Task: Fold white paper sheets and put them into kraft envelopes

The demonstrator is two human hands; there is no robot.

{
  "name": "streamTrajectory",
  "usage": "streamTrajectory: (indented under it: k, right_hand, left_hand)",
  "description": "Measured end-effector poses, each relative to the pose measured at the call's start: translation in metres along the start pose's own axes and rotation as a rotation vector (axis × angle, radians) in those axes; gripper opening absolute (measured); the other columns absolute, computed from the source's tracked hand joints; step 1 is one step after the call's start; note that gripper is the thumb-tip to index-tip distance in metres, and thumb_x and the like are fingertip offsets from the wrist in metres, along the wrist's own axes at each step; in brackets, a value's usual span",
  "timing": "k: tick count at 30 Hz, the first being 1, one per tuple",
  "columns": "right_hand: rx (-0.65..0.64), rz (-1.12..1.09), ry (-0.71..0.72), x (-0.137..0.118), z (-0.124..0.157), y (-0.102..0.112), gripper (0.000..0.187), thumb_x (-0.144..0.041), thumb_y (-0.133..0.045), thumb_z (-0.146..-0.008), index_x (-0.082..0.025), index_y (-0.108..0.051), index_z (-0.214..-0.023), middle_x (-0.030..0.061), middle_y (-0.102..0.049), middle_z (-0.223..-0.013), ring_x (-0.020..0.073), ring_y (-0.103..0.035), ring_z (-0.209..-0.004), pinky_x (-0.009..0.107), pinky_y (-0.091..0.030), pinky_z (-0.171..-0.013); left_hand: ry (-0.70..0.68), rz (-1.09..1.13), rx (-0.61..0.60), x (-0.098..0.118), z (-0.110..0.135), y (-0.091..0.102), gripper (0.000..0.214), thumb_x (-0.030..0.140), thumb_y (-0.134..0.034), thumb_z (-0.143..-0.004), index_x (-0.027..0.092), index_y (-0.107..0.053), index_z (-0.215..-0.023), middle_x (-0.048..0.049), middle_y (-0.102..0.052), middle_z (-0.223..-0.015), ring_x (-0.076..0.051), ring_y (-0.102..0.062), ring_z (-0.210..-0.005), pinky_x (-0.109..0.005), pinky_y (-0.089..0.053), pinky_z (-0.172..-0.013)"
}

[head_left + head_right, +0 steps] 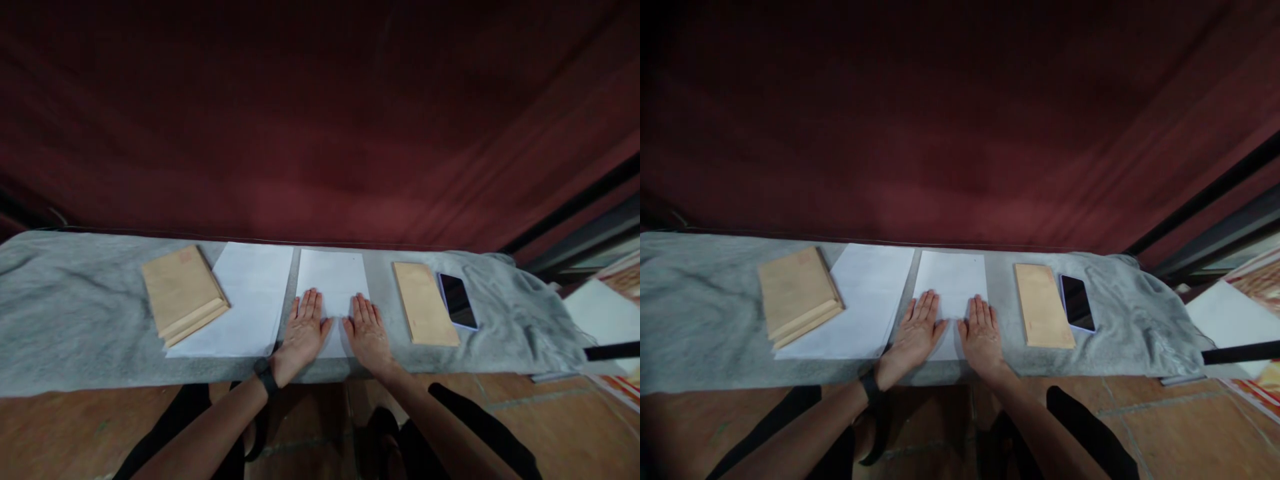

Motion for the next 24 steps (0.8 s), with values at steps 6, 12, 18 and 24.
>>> streamTrajectory:
  k: [6, 12, 18, 24]
  right_hand:
    - [-0.054, -0.023, 0.062, -0.016, -0.012, 0.008, 0.055, -0.033, -0.032, -0.105, -0.011, -0.034, -0.156, 0.0127, -0.03, -0.163, 0.0278, -0.029, -0.151, 0.048, -0.024, -0.123]
    - [-0.082, -0.085, 0.126, -0.027, -0.013, 0.001, 0.052, -0.03, -0.029, -0.106, -0.013, -0.039, -0.153, 0.0103, -0.037, -0.161, 0.0229, -0.032, -0.15, 0.045, -0.026, -0.123]
    - [-0.016, -0.061, 0.078, -0.017, -0.011, -0.002, 0.054, -0.034, -0.033, -0.106, -0.011, -0.038, -0.154, 0.0117, -0.037, -0.16, 0.0245, -0.037, -0.147, 0.043, -0.026, -0.123]
    - [-0.005, -0.021, 0.014, -0.007, -0.009, -0.002, 0.057, -0.038, -0.033, -0.106, -0.008, -0.037, -0.154, 0.0149, -0.036, -0.16, 0.0274, -0.037, -0.147, 0.045, -0.026, -0.122]
  left_hand:
    - [-0.093, 0.038, 0.025, 0.007, -0.002, 0.001, 0.058, 0.032, -0.034, -0.101, 0.004, -0.034, -0.152, -0.0202, -0.039, -0.157, -0.029, -0.03, -0.15, -0.052, -0.025, -0.124]
    - [-0.163, 0.049, 0.0, 0.016, 0.0, -0.005, 0.06, 0.019, -0.034, -0.096, 0.006, -0.03, -0.154, -0.0181, -0.04, -0.158, -0.026, -0.031, -0.15, -0.049, -0.025, -0.124]
    - [-0.089, 0.045, 0.037, 0.009, 0.0, -0.004, 0.061, 0.028, -0.034, -0.1, 0.008, -0.024, -0.157, -0.0176, -0.038, -0.159, -0.026, -0.031, -0.15, -0.05, -0.025, -0.124]
    - [-0.006, 0.048, 0.069, -0.002, 0.003, -0.009, 0.065, 0.035, -0.034, -0.1, 0.006, -0.023, -0.157, -0.0203, -0.037, -0.158, -0.029, -0.029, -0.15, -0.05, -0.029, -0.122]
Point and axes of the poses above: each hand's wrist, its own z-axis away from the middle knuckle, its own y-axis out of the back of the hand, x = y × z, the point moved 4 cm from there along -z, towards the middle knuckle
